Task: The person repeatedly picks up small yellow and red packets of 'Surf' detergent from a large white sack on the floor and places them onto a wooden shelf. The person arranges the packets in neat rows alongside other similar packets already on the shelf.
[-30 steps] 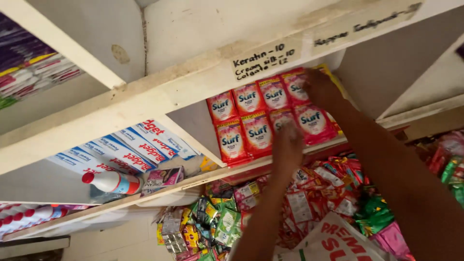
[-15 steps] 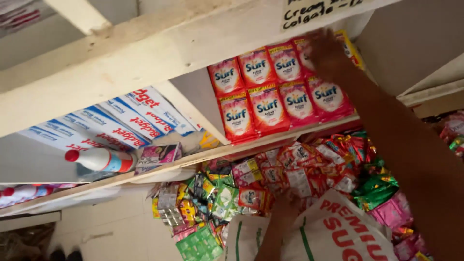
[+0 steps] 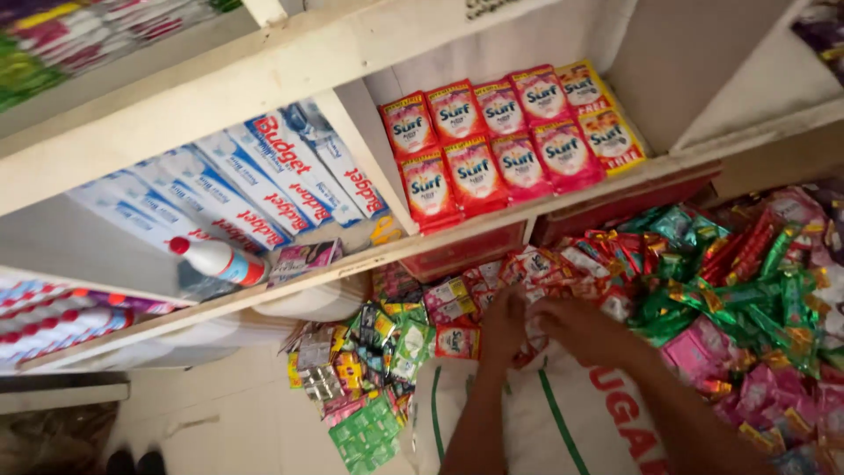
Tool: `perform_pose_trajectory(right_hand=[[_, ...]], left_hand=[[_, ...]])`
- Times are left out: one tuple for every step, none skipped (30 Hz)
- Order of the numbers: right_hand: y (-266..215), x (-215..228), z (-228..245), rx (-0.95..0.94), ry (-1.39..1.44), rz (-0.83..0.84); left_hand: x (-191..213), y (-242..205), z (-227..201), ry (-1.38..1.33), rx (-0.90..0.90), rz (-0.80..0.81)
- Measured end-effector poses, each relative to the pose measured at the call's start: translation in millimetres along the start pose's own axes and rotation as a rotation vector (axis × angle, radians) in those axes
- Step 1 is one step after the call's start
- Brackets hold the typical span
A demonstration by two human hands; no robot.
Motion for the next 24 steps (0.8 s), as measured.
perform_pose_trajectory(right_hand=[[1.8, -30.5, -31.8, -0.118, 0.000, 0.079], [2.9, -61.0, -63.1, -0.236, 0.001, 0.158], [12.9, -101.5, -111.8, -0.224, 0.009, 0.143], [21.5, -149.2, -149.6, -0.128, -0.200, 0.377], [22.3, -193.7, -182.9, -0.037, -0.411, 0.622], [32.7, -206.5, -204.6, -0.038, -0.406, 0.621], [41.5, -224.3, -213.8, 0.354, -0.722, 0.635], [45.2, -244.3, -225.3, 0.756, -1.026, 0.619], [40.7, -226.9, -205.0, 0.767, -1.030, 0.617], [42.4, -203.6, -184.8, 0.588, -0.768, 0.541], [37.7, -182.0, -170.5, 0.401, -0.504, 0.464], [45.5, -192.1, -180.1, 0.406, -0.504, 0.467], [51.7, -201.6, -191.4, 0.369, -0.427, 0.494], [58.5, -210.6, -202.7, 0.330, -0.349, 0.520], [54.9, -211.9, -203.4, 0.332, -0.347, 0.521], [52.1, -211.6, -202.8, 0.329, -0.247, 0.502], [62.3, -203.7, -200.3, 0.334, -0.155, 0.470], [67.8, -198.4, -196.9, 0.344, -0.161, 0.459], [67.3, -197.2, -196.6, 0.326, -0.143, 0.451], [68.5, -196.2, -197.2, 0.308, -0.125, 0.443], [71.4, -196.1, -199.4, 0.305, -0.120, 0.443], [73.6, -197.4, -197.3, 0.410, -0.103, 0.472], [67.9, -202.2, -197.7, 0.509, -0.081, 0.506], [71.3, -202.7, -203.3, 0.499, -0.071, 0.514]], left_hand=[[4.1, 0.6, 1.2, 0.032, 0.006, 0.030], [8.0, 0.6, 2.2, 0.064, 0.013, 0.059], [11.7, -1.4, 8.6, 0.078, -0.001, 0.059], [3.6, -4.7, 15.5, 0.326, -0.050, 0.298], [-8.3, -18.6, 27.7, 0.563, -0.083, 0.541], [-15.5, -24.6, 40.6, 0.567, -0.081, 0.545], [-21.3, -31.6, 55.2, 0.618, -0.077, 0.525], [-26.4, -38.4, 69.9, 0.670, -0.073, 0.506], [-25.9, -47.8, 64.8, 0.672, -0.072, 0.494], [-24.0, -55.9, 56.2, 0.525, -0.098, 0.437], [-24.9, -67.6, 50.5, 0.375, -0.123, 0.385], [-30.7, -61.2, 71.2, 0.376, -0.121, 0.380], [-37.5, -54.8, 92.0, 0.394, -0.101, 0.373], [-44.1, -47.5, 112.5, 0.412, -0.080, 0.366], [-46.0, -45.2, 114.1, 0.413, -0.077, 0.365], [-46.5, -41.9, 116.4, 0.372, -0.042, 0.341], [-44.1, -25.7, 113.1, 0.337, -0.023, 0.313], [-38.0, -24.3, 110.0, 0.344, -0.036, 0.307], [-34.3, -28.5, 110.7, 0.393, -0.047, 0.315], [-30.6, -31.0, 112.3, 0.442, -0.058, 0.323], [-28.0, -33.3, 106.1, 0.443, -0.054, 0.327], [-24.2, -33.8, 101.2, 0.435, -0.032, 0.310], [-23.1, -40.8, 99.5, 0.423, 0.000, 0.297], [-24.2, -38.0, 100.2, 0.420, 0.013, 0.306]])
Point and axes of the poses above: each hand's wrist, its own y-axis towards the middle knuckle, its own x-axis out of the back of the hand, z = x × y, the point moved 5 cm from there along y, towards the middle knuckle, and after that the axes turned 3 degrees about x, right-handed, at the moved point
